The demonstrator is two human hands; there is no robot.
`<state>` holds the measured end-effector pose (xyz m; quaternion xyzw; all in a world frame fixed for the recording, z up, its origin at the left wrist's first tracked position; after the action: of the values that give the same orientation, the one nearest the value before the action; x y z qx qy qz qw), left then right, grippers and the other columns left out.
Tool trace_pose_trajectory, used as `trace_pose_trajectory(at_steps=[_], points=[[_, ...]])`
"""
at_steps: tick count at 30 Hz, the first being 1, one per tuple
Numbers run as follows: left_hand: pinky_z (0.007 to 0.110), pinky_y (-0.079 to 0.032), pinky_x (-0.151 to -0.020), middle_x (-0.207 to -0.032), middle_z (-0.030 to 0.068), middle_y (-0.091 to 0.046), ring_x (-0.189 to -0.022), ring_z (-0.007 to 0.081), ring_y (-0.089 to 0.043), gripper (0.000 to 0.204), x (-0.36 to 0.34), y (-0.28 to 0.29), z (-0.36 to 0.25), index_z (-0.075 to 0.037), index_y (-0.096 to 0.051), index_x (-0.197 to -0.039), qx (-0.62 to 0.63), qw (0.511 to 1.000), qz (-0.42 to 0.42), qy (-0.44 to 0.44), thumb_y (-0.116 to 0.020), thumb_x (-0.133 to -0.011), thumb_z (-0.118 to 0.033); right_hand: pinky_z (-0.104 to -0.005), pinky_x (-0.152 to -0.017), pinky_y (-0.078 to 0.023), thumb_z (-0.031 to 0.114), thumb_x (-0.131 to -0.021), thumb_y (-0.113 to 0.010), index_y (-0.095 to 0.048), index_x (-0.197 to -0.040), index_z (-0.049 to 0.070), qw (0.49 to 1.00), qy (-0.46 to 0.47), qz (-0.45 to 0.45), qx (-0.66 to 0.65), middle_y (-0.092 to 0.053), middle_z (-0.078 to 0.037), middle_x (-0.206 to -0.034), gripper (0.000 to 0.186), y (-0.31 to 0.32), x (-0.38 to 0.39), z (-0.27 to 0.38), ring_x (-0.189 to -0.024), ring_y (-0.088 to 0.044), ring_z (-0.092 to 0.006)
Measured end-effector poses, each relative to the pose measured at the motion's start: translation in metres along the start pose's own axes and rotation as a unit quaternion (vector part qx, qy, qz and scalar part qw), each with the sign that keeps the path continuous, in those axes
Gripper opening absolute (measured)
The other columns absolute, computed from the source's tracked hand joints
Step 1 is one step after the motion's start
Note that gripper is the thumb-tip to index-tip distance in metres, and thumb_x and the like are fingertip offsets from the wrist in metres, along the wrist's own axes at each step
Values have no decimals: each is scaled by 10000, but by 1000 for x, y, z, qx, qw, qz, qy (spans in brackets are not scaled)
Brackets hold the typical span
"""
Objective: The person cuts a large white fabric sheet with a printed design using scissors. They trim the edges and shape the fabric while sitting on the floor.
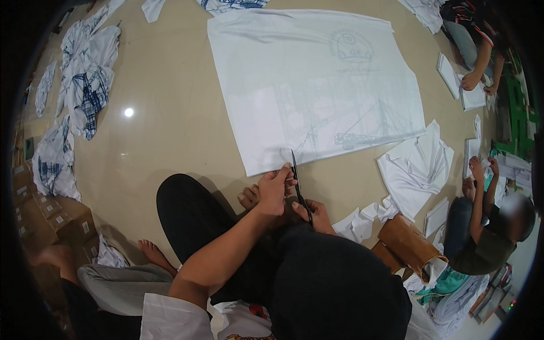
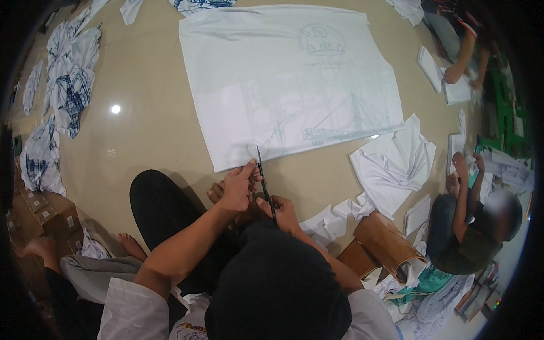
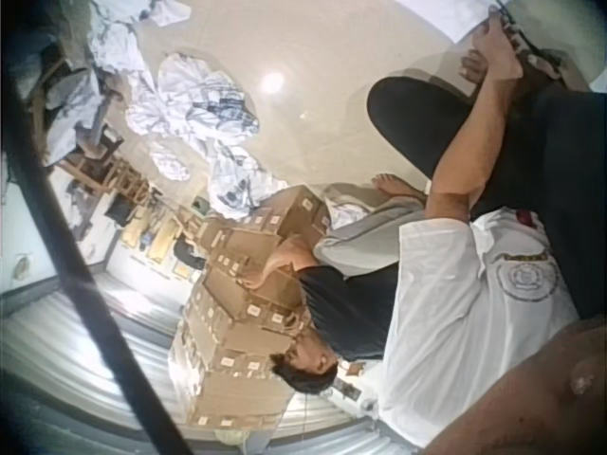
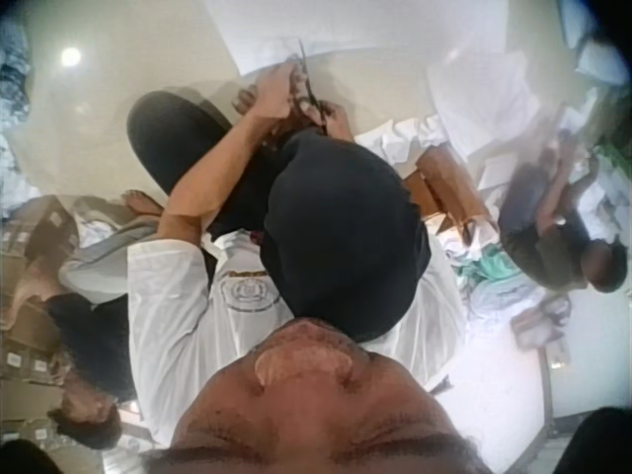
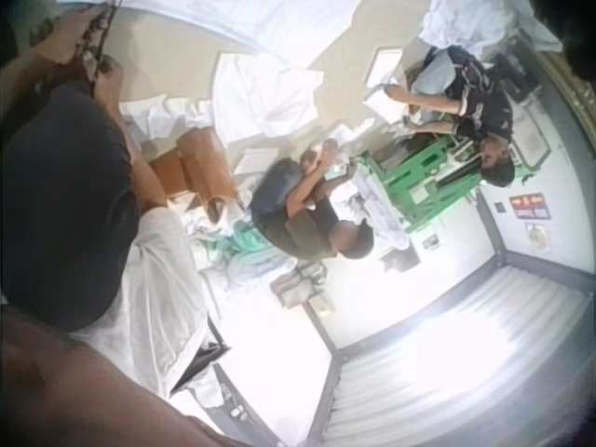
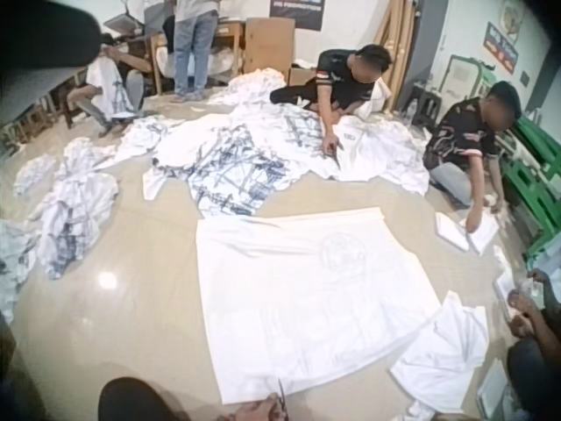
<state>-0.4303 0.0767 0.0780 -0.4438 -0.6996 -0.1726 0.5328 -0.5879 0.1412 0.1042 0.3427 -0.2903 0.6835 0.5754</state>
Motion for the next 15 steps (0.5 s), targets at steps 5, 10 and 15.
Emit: trace_pose_trajectory(at_steps=[5,10,15], points=[[230,-389,-470,-783,-6,-708,-593,79,-606,323,2,-2,-2,-120,-700,-903,-24,1000,-5,-3,-795,-978,-419,-291,-616,-394,409,-969,-781,-698,-909,-19,999,-8,8,30,-621,-12,-771,440,4,-4,-1,-690,-530,-97],[235,-350,-435,-750,2,-707,-516,77,-538,353,5,-2,-4,-127,-696,-886,-42,999,-16,-2,-794,-968,-455,-313,-632,-414,503,-929,-793,-716,-894,-30,1000,-5,1,23,-632,-37,-754,540,1,-4,1,-705,-545,-128],[263,-483,-566,-871,-10,-722,-722,98,-703,279,4,0,-8,-95,-681,-943,-44,999,-7,18,-798,-988,-344,-310,-640,-425,497,-931,-792,-720,-908,-38,1000,0,-4,30,-646,-45,-763,541,1,-4,1,-709,-553,-131]])
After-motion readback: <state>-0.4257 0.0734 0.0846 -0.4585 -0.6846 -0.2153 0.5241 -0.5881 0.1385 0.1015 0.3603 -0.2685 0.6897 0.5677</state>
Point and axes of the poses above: each hand's wrist, its own x-axis away from the middle knuckle, its own y-axis out of the back of the hand, z = x × y, the point moved 1 cm from there along -x, towards the middle knuckle
